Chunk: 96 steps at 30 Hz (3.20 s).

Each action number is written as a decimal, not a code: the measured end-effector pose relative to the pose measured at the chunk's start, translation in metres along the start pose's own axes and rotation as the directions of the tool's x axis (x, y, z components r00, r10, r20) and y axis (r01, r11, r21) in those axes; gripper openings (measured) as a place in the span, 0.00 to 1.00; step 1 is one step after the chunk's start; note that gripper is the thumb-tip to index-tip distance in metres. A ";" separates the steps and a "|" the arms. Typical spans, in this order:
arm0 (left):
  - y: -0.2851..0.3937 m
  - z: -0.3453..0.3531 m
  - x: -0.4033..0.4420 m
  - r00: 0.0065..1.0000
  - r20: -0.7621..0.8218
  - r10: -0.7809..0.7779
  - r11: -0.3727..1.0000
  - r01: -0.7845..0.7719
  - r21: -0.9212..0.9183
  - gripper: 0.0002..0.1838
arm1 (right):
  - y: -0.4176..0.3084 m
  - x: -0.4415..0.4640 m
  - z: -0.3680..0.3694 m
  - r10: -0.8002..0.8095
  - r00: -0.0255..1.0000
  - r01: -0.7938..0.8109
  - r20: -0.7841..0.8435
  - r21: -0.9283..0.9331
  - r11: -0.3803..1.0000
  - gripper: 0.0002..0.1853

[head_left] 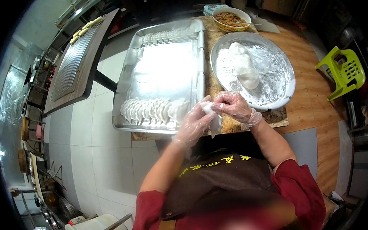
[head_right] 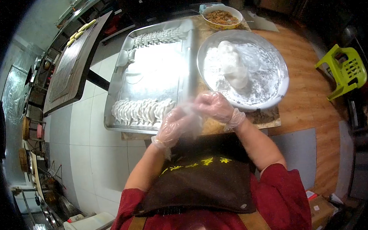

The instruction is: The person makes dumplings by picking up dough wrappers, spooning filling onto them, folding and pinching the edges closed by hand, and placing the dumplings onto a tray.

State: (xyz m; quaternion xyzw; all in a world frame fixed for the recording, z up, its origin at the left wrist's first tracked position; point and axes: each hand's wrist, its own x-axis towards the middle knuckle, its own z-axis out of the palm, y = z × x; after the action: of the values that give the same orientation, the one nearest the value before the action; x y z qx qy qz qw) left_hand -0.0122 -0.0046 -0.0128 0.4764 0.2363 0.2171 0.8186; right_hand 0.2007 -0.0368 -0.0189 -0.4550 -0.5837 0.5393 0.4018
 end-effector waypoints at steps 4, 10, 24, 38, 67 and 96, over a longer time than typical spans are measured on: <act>0.004 0.003 0.000 0.994 0.013 0.108 0.994 -0.108 -0.023 0.34 | 0.003 0.001 -0.001 0.022 0.994 0.003 -0.104 0.232 0.973 0.12; 0.012 0.011 -0.004 1.000 -0.015 -0.006 0.998 0.005 -0.063 0.35 | 0.002 0.001 0.000 0.087 0.996 -0.078 -0.007 0.374 0.924 0.14; 0.007 -0.007 -0.002 0.984 0.121 -0.127 0.986 0.113 0.119 0.43 | -0.004 -0.002 0.001 0.093 0.994 -0.111 0.062 0.445 0.889 0.21; 0.002 -0.004 -0.003 0.973 0.225 -0.056 0.995 0.074 -0.072 0.50 | -0.036 0.002 0.011 0.088 0.985 -0.141 0.146 0.406 0.903 0.07; -0.019 -0.022 0.009 0.934 -0.311 0.177 0.768 -0.329 -0.550 0.16 | 0.012 0.012 0.055 -0.767 0.637 0.451 -0.084 -0.765 0.459 0.18; 0.035 -0.074 -0.096 0.651 -0.709 0.271 0.944 -0.325 0.062 0.27 | -0.028 0.118 0.043 0.020 0.680 0.671 0.733 -0.632 0.388 0.18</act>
State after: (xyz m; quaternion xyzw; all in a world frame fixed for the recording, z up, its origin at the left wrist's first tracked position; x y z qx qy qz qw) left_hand -0.1367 0.0060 0.0030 0.3591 0.4432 0.5227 0.6335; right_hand 0.1258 0.0653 0.0027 -0.2440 -0.9527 0.1811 -0.0084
